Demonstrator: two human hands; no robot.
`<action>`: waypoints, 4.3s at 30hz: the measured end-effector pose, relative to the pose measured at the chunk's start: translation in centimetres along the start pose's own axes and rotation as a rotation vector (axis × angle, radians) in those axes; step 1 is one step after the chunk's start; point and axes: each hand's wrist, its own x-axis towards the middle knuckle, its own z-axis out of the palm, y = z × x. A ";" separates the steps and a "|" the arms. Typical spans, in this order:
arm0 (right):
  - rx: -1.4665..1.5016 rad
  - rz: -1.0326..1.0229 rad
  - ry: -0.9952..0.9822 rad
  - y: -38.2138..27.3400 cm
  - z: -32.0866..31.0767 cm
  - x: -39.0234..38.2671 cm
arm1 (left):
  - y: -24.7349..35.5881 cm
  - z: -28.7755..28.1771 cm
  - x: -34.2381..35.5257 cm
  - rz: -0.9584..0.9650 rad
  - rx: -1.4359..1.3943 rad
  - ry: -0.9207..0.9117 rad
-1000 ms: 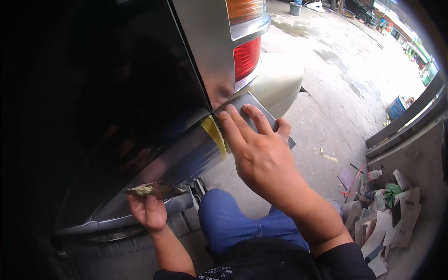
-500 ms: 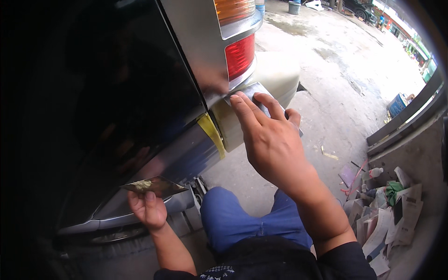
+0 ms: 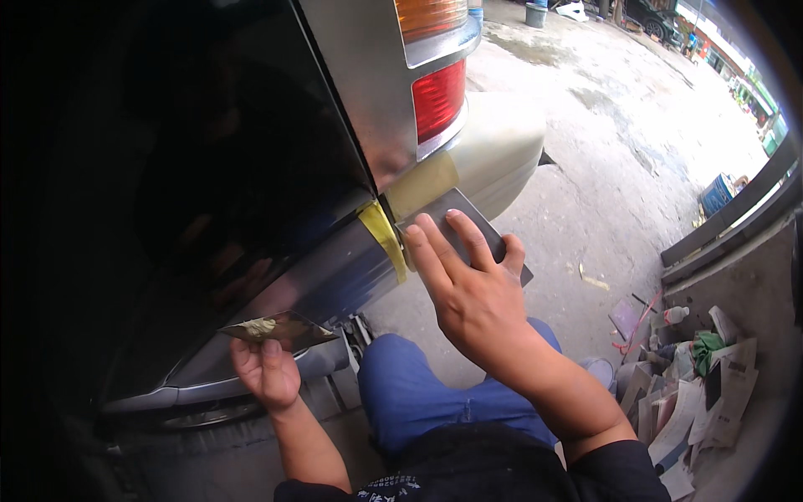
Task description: The person applies beige body filler to the front fender and rear bumper of a dark-colored car using a metal spreader. They smooth the filler over several spots on the fender, then move to the rear bumper and continue applying and smoothing the material.
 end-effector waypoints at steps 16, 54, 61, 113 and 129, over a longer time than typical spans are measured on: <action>-0.069 -0.016 0.057 -0.1 0.2 0.1 | -0.2 -0.4 -0.1 -0.008 -0.040 -0.027; 0.108 0.067 -0.026 0.9 -0.8 1.2 | -0.6 -0.4 -0.3 0.015 -0.005 0.013; 0.127 0.116 0.016 3.4 -1.5 0.6 | -0.3 -0.2 -0.3 0.001 0.025 0.035; 0.194 0.045 -0.044 3.1 -3.9 4.0 | -1.0 -0.8 -0.5 0.025 0.031 0.020; 0.142 0.101 -0.014 1.6 0.3 0.5 | -0.8 -0.5 -0.2 0.020 0.036 0.004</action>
